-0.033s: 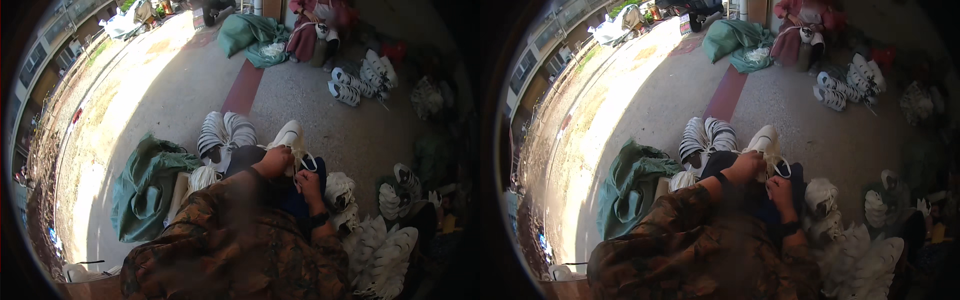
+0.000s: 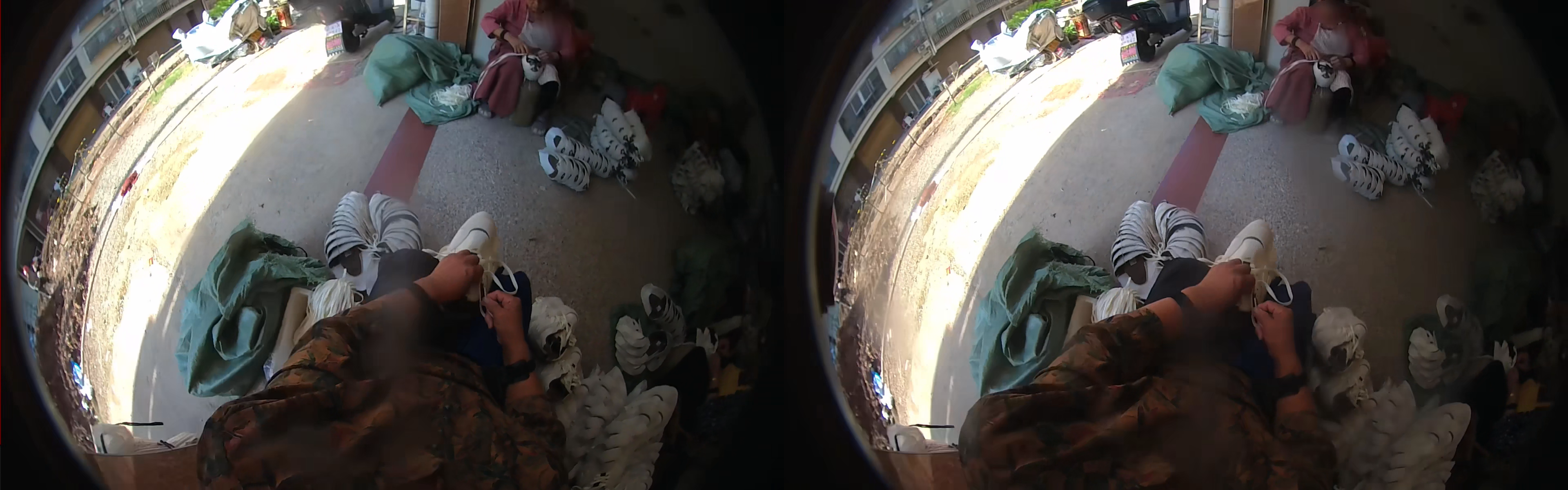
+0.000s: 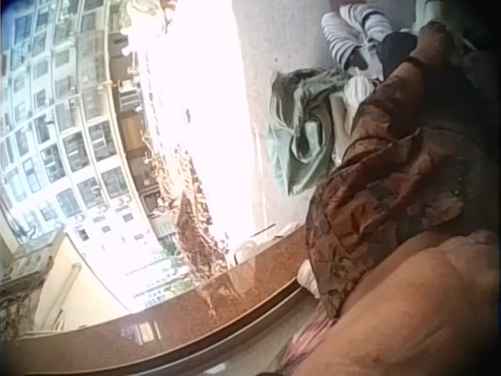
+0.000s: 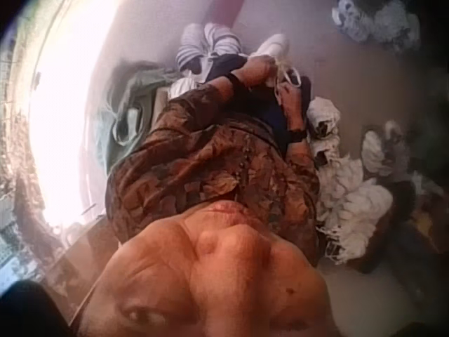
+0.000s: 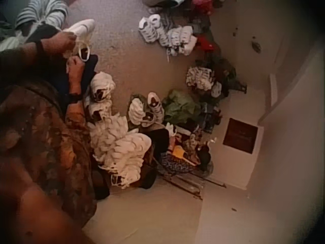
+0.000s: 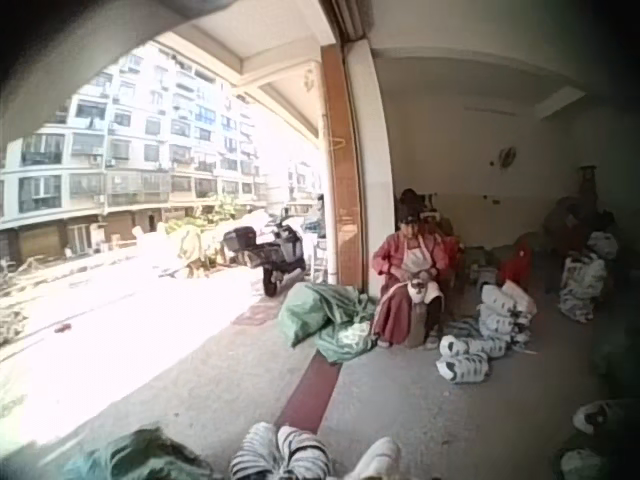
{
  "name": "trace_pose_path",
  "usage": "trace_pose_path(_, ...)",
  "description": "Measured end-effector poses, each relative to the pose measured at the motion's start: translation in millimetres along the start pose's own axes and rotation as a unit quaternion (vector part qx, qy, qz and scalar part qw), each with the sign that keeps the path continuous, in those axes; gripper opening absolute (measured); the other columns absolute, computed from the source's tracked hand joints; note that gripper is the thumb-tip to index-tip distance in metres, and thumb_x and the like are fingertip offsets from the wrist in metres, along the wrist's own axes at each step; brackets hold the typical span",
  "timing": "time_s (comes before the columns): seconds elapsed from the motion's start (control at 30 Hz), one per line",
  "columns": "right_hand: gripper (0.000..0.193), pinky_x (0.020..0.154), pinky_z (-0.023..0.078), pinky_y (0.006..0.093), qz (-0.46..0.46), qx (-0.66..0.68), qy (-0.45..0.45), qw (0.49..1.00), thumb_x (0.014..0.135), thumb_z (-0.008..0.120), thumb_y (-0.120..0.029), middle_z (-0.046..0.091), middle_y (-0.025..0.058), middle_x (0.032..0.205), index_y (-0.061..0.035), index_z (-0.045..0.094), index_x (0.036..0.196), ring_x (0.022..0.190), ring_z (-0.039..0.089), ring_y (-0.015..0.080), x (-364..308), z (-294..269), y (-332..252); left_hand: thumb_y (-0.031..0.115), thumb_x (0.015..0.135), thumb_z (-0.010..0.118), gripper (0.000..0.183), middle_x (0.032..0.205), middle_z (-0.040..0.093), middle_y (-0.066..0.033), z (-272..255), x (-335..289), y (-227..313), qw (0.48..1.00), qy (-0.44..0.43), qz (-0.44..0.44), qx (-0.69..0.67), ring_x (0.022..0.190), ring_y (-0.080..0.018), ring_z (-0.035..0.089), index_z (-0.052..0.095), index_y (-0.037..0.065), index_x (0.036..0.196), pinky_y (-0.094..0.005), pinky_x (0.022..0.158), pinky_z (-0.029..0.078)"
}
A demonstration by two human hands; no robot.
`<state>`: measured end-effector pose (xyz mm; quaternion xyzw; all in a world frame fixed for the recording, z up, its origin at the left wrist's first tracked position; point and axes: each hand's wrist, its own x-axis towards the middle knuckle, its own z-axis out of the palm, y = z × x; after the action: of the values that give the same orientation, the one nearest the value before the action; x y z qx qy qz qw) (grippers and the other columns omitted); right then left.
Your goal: Lacing and organizing shoe uppers during manufacturing process.
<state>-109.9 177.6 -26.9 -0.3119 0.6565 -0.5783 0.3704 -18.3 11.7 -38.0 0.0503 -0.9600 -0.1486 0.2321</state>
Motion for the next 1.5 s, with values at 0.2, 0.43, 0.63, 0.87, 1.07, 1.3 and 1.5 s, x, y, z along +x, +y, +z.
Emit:
trace_pose_path(0.2, 0.01, 0.039, 0.027, 0.0194, 0.042, -0.005, 0.018, 0.999, 0.082, 0.06, -0.009, 0.051, -0.0038, 0.056, -0.0042, 0.061, 0.073, 0.042, 0.04, 0.0025, 15, -3, 4, 0.011, 0.074, 0.058, 0.011, 0.087, 0.058, -0.0135, -9, 12, 8, 0.989, 0.061, -0.069, -0.119, 0.086, -0.0306, 0.058, 0.057, 0.005, 0.083, -0.0397, 0.075, 0.046)
trace_pose_path(0.43, 0.01, 0.048, 0.031, 0.0198, 0.014, -0.044, 0.035, 0.998, 0.082, 0.061, -0.012, 0.051, -0.0068, 0.063, -0.0028, 0.063, 0.079, 0.054, 0.041, 0.0021, 32, -1, 0, 0.016, 0.089, 0.05, 0.013, 0.078, 0.061, -0.0103, -26, 24, 1, 0.835, 0.033, -0.309, -0.455, 0.069, -0.0203, 0.062, 0.053, 0.003, 0.089, -0.032, 0.063, 0.049)
trace_pose_path(0.63, 0.012, 0.051, 0.037, 0.0233, -0.017, -0.111, 0.032, 0.993, 0.08, 0.061, -0.01, 0.053, -0.003, 0.06, 0.0005, 0.061, 0.073, 0.057, 0.045, 0.0041, 40, 3, -1, 0.015, 0.09, 0.05, 0.013, 0.069, 0.053, 0.003, -42, -34, -10, 0.826, -0.017, -0.24, -0.509, 0.064, -0.0046, 0.047, 0.055, 0.004, 0.085, -0.0198, 0.059, 0.039)
trace_pose_path(0.87, 0.01, 0.052, 0.042, 0.0293, -0.034, -0.159, 0.014, 0.987, 0.075, 0.059, -0.007, 0.056, 0.0048, 0.058, 0.0019, 0.059, 0.07, 0.055, 0.05, 0.0099, 49, 12, 3, 0.011, 0.091, 0.052, 0.009, 0.068, 0.053, 0.0036, -44, -43, -5, 0.793, -0.023, -0.23, -0.564, 0.061, -0.0037, 0.046, 0.055, 0.004, 0.087, -0.019, 0.057, 0.037)
trace_pose_path(1.07, 0.011, 0.057, 0.045, 0.0409, -0.08, -0.327, 0.04, 0.941, 0.073, 0.056, -0.01, 0.06, 0.0205, 0.068, 0.0005, 0.06, 0.072, 0.063, 0.06, 0.0342, 53, 18, 0, 0.012, 0.092, 0.052, 0.01, 0.068, 0.054, 0.0038, -44, -49, -9, 0.764, -0.018, -0.251, -0.594, 0.061, -0.0036, 0.047, 0.056, 0.004, 0.087, -0.0185, 0.057, 0.037)
trace_pose_path(1.3, 0.015, 0.061, 0.046, 0.0459, -0.038, -0.386, 0.038, 0.921, 0.075, 0.053, -0.013, 0.06, 0.0219, 0.074, 0.0, 0.059, 0.07, 0.074, 0.059, 0.0398, 53, 20, -5, 0.012, 0.093, 0.05, 0.01, 0.07, 0.055, -0.0008, -35, -35, -16, 0.628, 0.087, -0.284, -0.719, 0.067, -0.0103, 0.056, 0.053, 0.004, 0.088, -0.0222, 0.064, 0.044)
trace_pose_path(1.5, 0.013, 0.061, 0.045, 0.0455, -0.046, -0.41, 0.042, 0.91, 0.075, 0.053, -0.012, 0.06, 0.0217, 0.074, -0.001, 0.059, 0.071, 0.074, 0.059, 0.0403, 59, 22, -1, 0.01, 0.094, 0.048, 0.009, 0.067, 0.054, -0.0034, -25, -7, -37, 0.529, 0.19, -0.284, -0.776, 0.073, -0.0176, 0.063, 0.05, 0.005, 0.086, -0.0272, 0.068, 0.051)
